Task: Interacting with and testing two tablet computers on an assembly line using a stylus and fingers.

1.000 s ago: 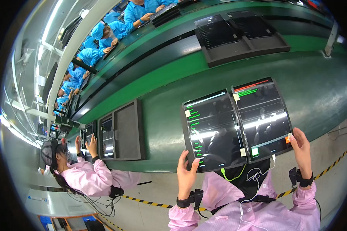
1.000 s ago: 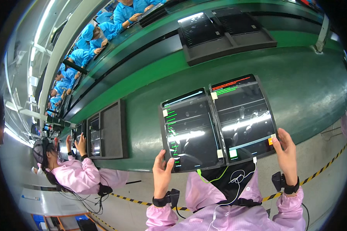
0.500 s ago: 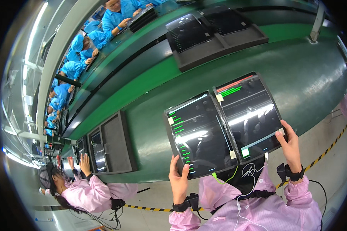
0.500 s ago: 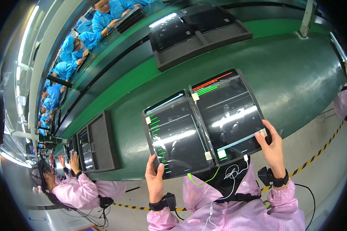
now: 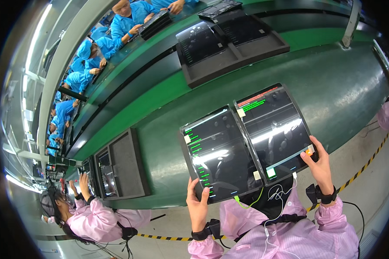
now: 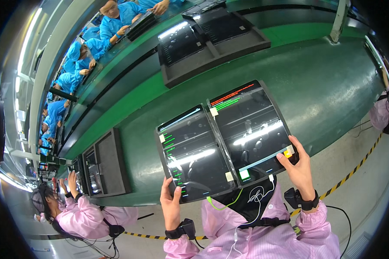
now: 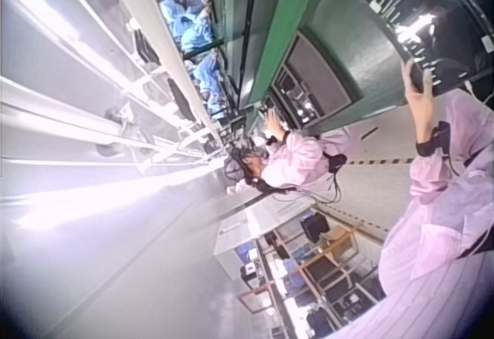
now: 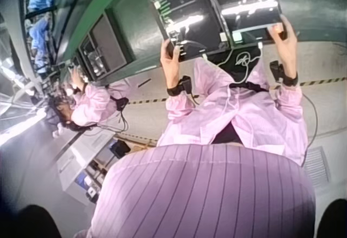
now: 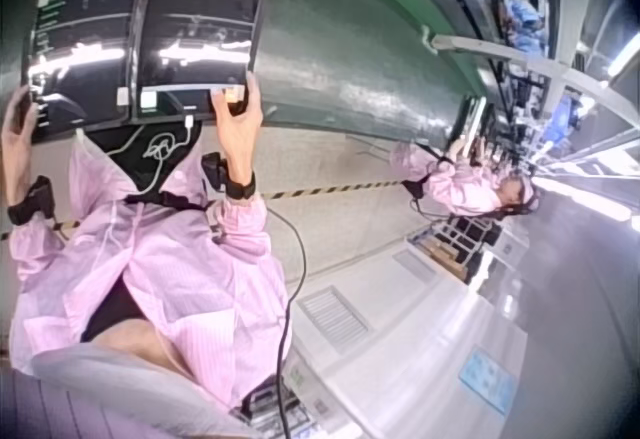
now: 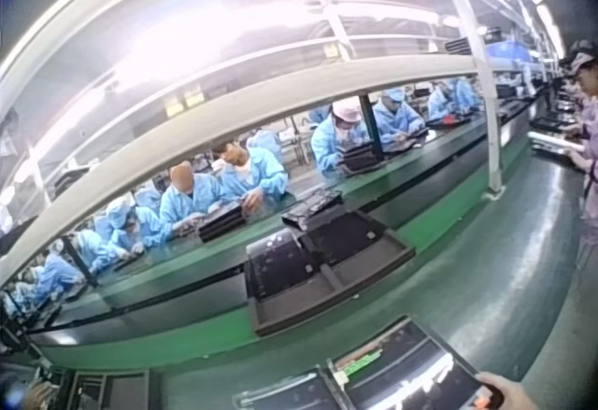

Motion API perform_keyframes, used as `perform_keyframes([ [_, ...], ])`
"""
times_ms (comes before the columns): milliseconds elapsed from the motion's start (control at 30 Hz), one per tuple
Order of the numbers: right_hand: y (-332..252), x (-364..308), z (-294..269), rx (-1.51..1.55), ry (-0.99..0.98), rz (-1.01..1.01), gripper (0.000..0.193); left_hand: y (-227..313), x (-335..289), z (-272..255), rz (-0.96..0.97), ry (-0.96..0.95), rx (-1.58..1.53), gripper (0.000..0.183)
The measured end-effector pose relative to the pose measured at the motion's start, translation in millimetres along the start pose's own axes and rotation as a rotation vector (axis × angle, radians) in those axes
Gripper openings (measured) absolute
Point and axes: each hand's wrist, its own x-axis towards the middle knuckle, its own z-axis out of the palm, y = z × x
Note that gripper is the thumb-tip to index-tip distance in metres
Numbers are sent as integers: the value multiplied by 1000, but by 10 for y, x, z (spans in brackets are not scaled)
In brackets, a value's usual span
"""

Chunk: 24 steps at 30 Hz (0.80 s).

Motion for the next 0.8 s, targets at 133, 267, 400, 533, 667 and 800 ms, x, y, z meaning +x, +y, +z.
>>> perform_keyframes([
  [133, -22, 3, 8, 7, 4, 19, 57, 22, -8, 5, -23, -2, -3, 41],
  [267, -83, -14, 22, -2, 1, 29, 57, -3, -2, -15, 11, 0, 11, 42],
  [400, -128, -87, 54, -97, 28, -21, 65, -30, 7, -30, 34, -5, 33, 41],
  [533, -372, -237, 236, -467, 93, -342, 80, 2, 2, -17, 14, -14, 30, 41],
  [667, -491, -250, 430, -644, -78, -416, 86, 49, -18, 3, -15, -44, -17, 40],
  [800, -486, -238, 453, -623, -131, -411, 82, 64, -32, 33, -16, -37, 1, 40],
])
